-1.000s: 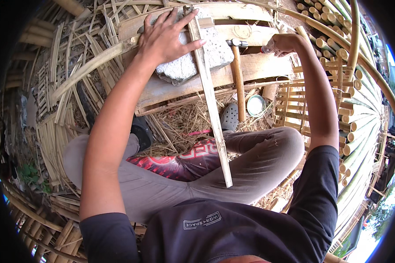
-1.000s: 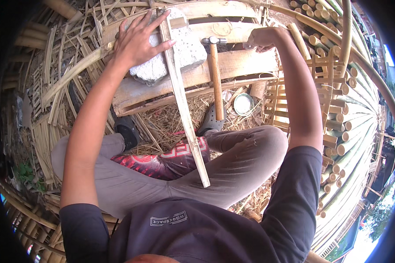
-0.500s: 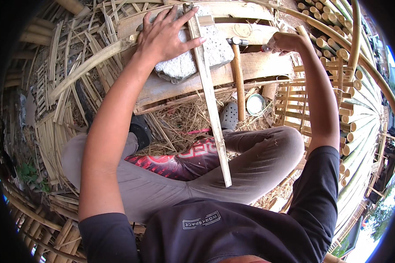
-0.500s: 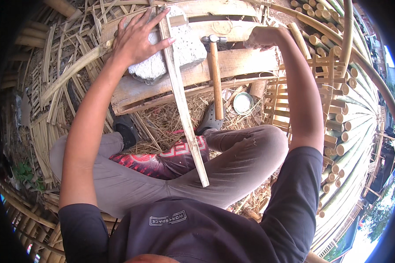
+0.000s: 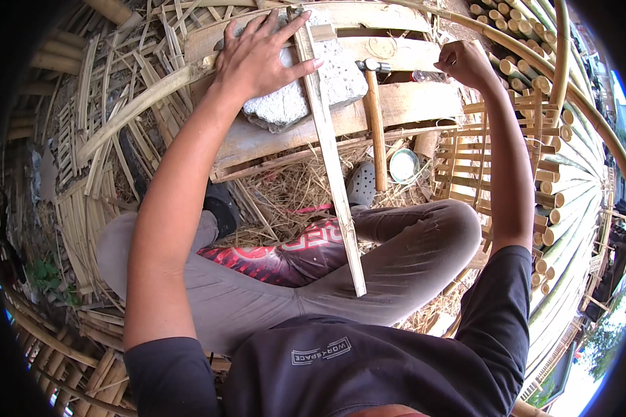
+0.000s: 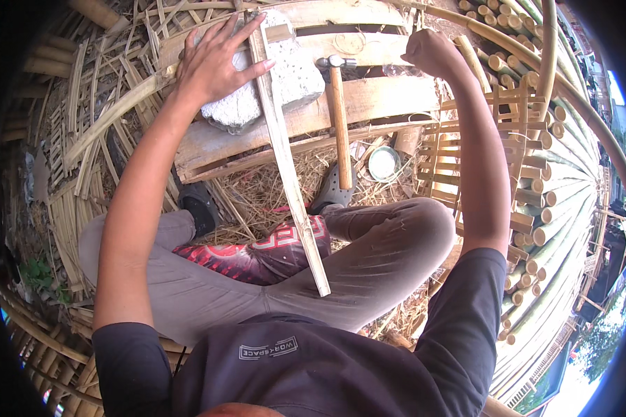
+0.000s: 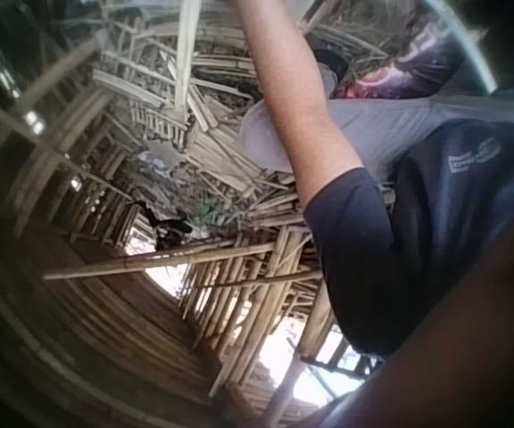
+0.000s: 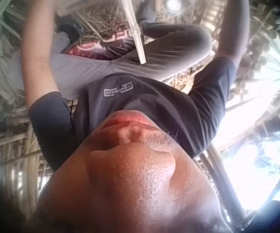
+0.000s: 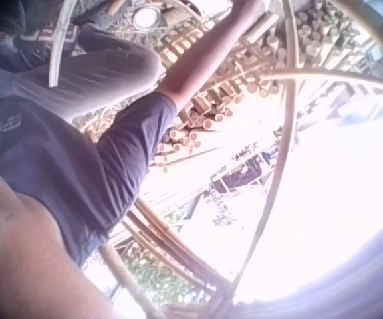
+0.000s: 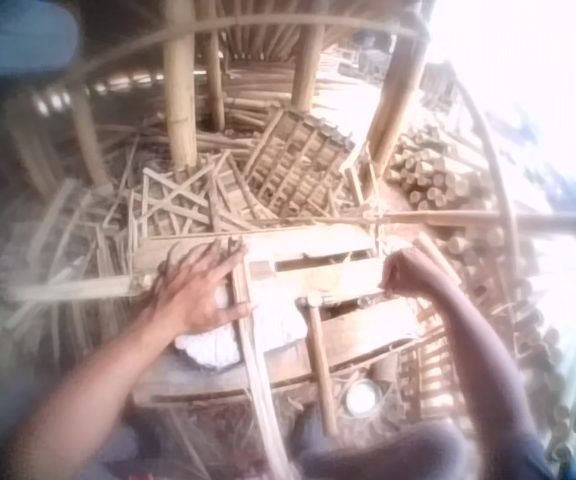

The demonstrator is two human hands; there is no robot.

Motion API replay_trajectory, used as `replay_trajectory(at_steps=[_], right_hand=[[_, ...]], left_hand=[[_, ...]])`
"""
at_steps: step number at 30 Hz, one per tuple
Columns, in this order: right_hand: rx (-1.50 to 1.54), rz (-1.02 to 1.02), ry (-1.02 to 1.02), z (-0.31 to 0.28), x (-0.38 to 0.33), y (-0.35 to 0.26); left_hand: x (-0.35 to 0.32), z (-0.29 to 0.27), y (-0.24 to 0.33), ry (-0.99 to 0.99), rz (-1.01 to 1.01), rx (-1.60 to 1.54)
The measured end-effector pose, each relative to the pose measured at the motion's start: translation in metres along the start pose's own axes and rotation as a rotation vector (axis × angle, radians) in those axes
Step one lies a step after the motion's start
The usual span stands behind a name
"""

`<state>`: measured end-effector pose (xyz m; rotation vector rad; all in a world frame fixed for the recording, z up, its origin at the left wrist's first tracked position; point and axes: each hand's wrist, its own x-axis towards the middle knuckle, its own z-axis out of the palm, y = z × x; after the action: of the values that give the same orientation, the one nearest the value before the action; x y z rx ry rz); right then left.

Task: The person uses a large blade to shave and thin bamboo strips, then places a thinned strip onto a wooden frame and secures it using a hammer and a small nail.

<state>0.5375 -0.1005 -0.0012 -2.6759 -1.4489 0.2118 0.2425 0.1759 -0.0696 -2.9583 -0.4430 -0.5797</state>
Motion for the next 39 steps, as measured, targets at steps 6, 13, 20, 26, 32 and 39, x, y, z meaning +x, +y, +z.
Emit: replay_trajectory(at_steps=[6, 13, 20, 26, 32, 39], right_hand=[[0.248, 0.077, 0.137, 0.008, -0.016, 0.025], [0.736, 0.142, 0.189, 0.023, -0.023, 0.037], [0.960, 0.246, 0.236, 0.022, -0.034, 0.040], [0.855, 0.134, -0.110, 0.013, -0.055, 0.018], [0.525, 0.080, -0.116, 0.074, -0.056, -0.026], [0.209, -0.130, -0.121, 0.079, -0.064, -0.043]], left_hand=[[0.001, -0.002, 0.001, -0.011, -0.002, 0.005], [0.000, -0.005, 0.001, -0.039, -0.006, -0.015], [0.002, -0.002, 0.003, 0.004, 0.011, -0.014], [-0.001, -0.006, 0.000, -0.021, -0.013, -0.023], [0.002, -0.005, 0.004, 0.011, 0.000, -0.033], [0.006, -0.049, 0.016, -0.300, -0.140, -0.124]])
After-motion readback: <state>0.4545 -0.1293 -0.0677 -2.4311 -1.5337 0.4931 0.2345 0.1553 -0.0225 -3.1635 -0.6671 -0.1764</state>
